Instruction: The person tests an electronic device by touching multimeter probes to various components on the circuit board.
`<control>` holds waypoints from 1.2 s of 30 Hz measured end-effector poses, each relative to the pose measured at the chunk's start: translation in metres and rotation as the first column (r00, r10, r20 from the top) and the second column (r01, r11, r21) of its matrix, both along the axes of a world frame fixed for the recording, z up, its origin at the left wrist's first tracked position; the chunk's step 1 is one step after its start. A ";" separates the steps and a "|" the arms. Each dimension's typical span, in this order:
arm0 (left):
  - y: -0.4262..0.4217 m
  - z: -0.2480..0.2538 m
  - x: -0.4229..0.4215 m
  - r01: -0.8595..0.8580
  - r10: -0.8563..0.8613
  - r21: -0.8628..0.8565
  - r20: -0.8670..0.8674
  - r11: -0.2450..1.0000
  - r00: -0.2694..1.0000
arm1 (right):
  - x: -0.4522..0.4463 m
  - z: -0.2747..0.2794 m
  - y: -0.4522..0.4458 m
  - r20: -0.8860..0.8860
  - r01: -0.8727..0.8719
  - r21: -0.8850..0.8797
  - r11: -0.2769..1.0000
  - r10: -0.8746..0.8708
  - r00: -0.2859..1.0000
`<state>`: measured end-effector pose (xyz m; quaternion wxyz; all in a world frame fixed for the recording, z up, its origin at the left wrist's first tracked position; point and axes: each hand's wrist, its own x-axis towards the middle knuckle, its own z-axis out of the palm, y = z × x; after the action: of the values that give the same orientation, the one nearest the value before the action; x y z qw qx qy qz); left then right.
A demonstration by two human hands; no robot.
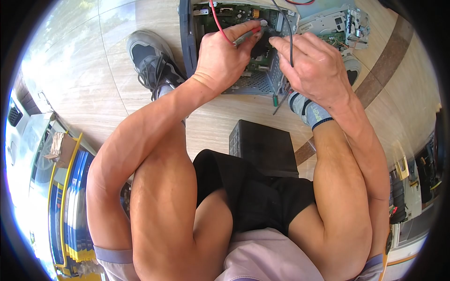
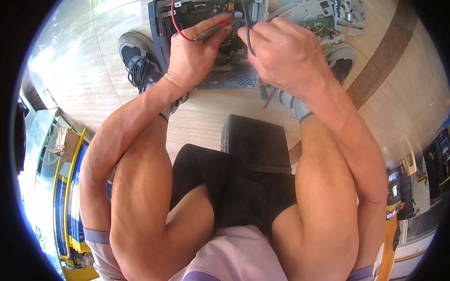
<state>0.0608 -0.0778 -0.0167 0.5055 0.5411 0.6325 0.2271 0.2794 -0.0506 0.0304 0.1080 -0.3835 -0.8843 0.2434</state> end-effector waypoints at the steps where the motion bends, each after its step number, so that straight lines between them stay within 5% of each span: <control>1: 0.000 0.000 0.000 -0.001 0.001 0.008 -0.003 1.000 1.000 | 0.000 0.000 0.000 -0.003 -0.001 0.002 1.000 0.001 1.000; 23: 0.000 0.009 -0.004 -0.018 0.014 -0.047 -0.087 0.999 0.996 | 0.004 -0.004 -0.008 -0.039 -0.042 -0.003 0.999 0.042 0.998; 36: 0.001 -0.002 -0.001 -0.095 0.096 -0.038 0.013 0.995 0.995 | -0.001 -0.007 -0.008 -0.001 -0.033 -0.015 0.999 0.033 0.999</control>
<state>0.0597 -0.0767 -0.0186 0.5090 0.4988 0.6579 0.2432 0.2789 -0.0583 0.0233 0.1015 -0.3696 -0.8886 0.2519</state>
